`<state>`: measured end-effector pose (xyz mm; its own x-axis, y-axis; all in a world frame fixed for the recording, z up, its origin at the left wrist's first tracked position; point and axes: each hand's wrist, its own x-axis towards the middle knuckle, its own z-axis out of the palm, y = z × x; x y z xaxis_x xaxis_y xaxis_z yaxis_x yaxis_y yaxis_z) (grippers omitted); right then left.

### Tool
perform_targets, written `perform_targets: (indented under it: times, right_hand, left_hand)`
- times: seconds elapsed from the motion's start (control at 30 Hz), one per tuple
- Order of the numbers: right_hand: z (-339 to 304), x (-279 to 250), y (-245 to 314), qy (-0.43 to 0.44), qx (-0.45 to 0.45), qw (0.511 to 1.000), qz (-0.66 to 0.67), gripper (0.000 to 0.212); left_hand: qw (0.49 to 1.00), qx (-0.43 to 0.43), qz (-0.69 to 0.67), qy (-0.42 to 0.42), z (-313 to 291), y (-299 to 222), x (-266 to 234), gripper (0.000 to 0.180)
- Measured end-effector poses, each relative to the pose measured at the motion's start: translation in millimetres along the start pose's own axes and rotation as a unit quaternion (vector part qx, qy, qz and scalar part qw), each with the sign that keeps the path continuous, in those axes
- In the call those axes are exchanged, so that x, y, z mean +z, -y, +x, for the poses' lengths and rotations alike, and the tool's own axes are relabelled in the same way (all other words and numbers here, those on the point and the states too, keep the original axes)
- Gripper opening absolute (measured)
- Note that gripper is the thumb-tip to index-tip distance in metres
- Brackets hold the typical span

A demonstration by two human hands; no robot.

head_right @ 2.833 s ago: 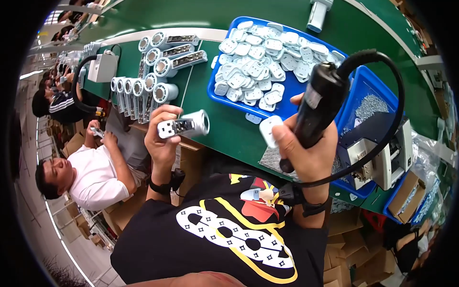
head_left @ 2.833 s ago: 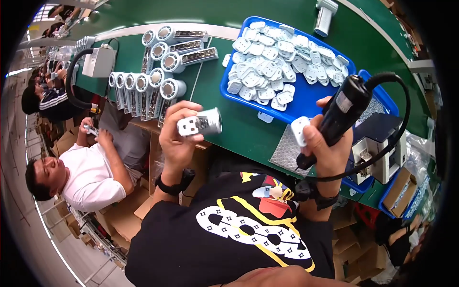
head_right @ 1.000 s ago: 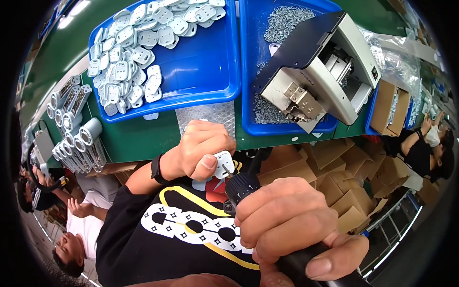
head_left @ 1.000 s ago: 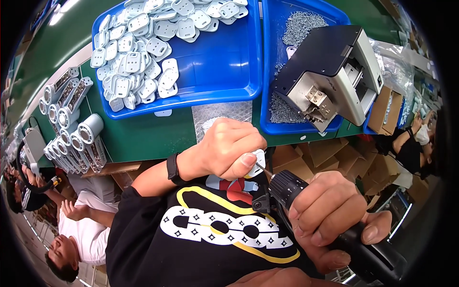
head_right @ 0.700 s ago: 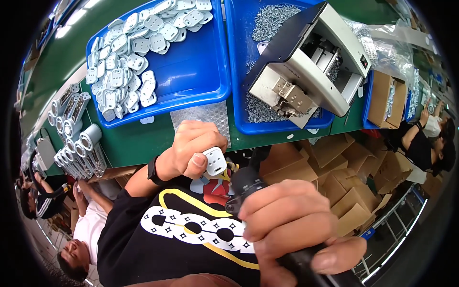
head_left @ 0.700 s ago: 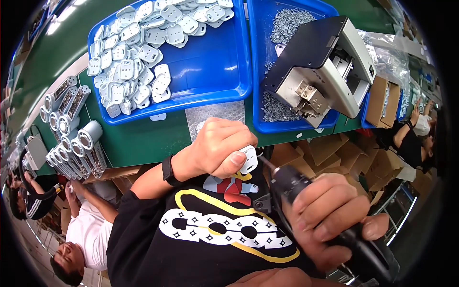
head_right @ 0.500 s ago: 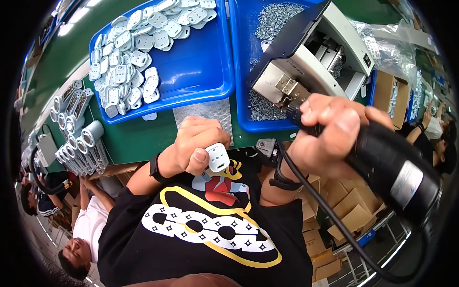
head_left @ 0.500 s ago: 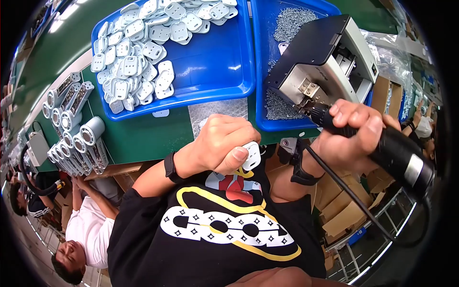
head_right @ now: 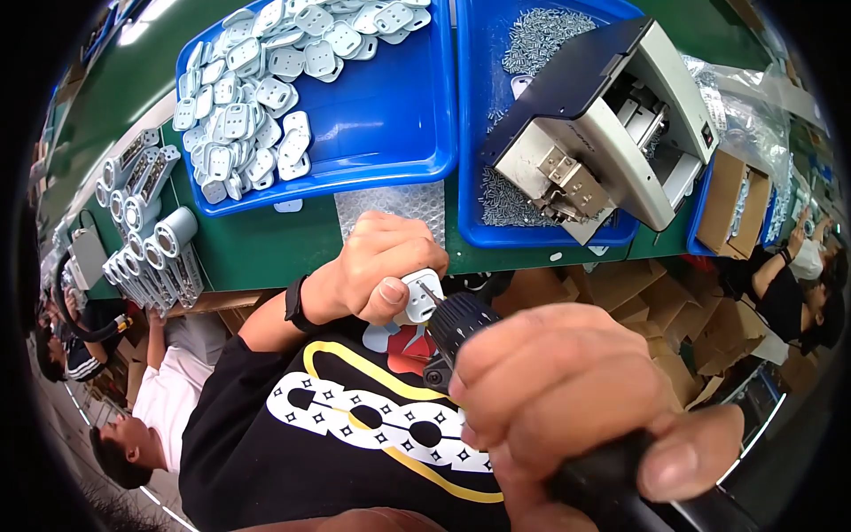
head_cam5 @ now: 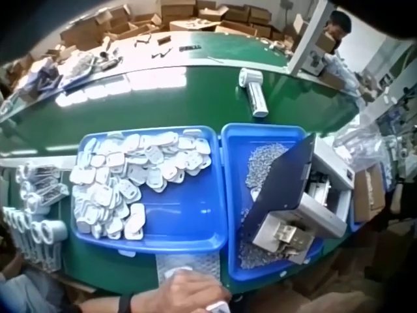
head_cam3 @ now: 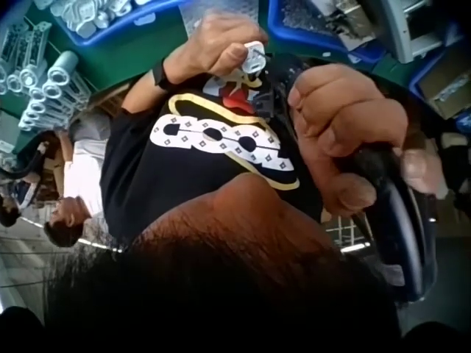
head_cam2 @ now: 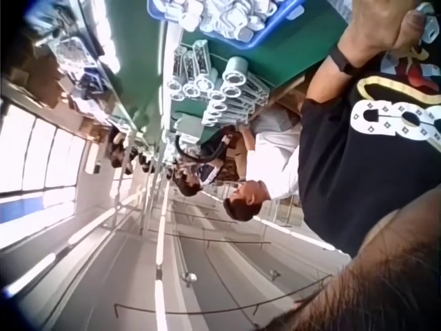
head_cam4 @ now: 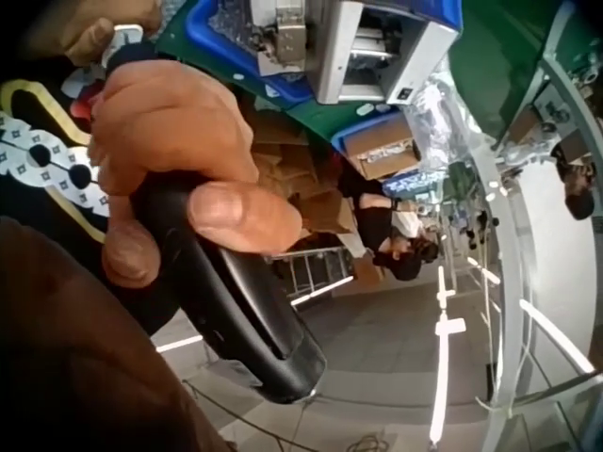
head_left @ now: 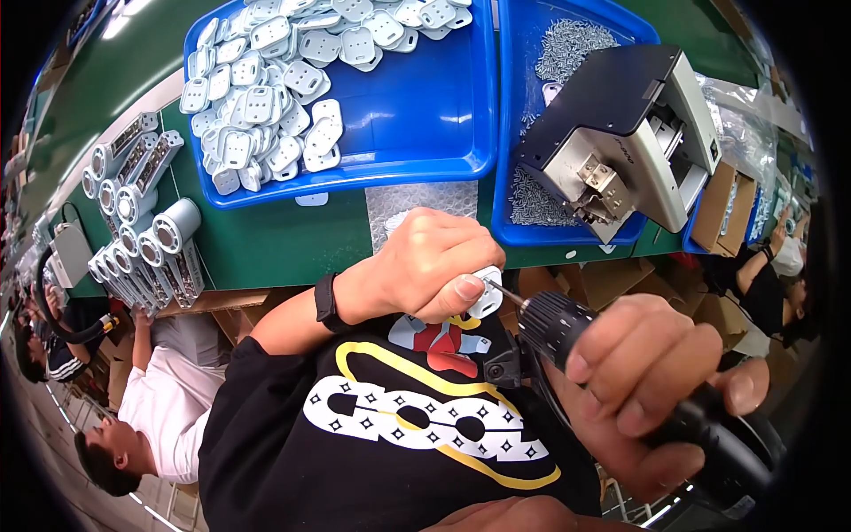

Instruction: Fasten screws into small electronic components using an electric screwdriver at an assembly line station.

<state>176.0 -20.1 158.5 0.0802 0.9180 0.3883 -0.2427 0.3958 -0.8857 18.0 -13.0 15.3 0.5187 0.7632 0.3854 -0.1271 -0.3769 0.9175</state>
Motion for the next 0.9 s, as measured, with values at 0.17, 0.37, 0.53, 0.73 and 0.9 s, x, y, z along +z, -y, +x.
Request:
perform_targets:
  times: [0.17,0.37,0.53,0.73,0.9]
  right_hand:
    - [7.0,-2.0,-3.1,0.045,0.039,0.998,0.007,0.04]
    - [9.1,-1.3,-3.6,0.052,0.022,0.998,0.012,0.036]
    - [2.0,15.3,-6.5,0.015,0.008,0.999,0.036,0.032]
    - [-10.0,19.8,0.2,-0.033,-0.015,0.994,0.098,0.044]
    - [6.3,-1.9,-21.8,0.087,0.179,0.978,-0.059,0.051]
  left_hand:
    - [1.0,0.003,-0.01,-0.005,-0.1,-0.7,2.2,0.041]
    - [1.0,0.013,-0.017,-0.003,2.7,-3.9,-1.6,0.036]
    - [1.0,0.024,0.01,-0.014,-2.5,-1.7,3.2,0.032]
    - [0.986,0.041,0.157,0.045,4.4,-34.2,-35.8,0.032]
    - [0.846,0.117,0.52,-0.024,66.0,-15.2,-176.3,0.032]
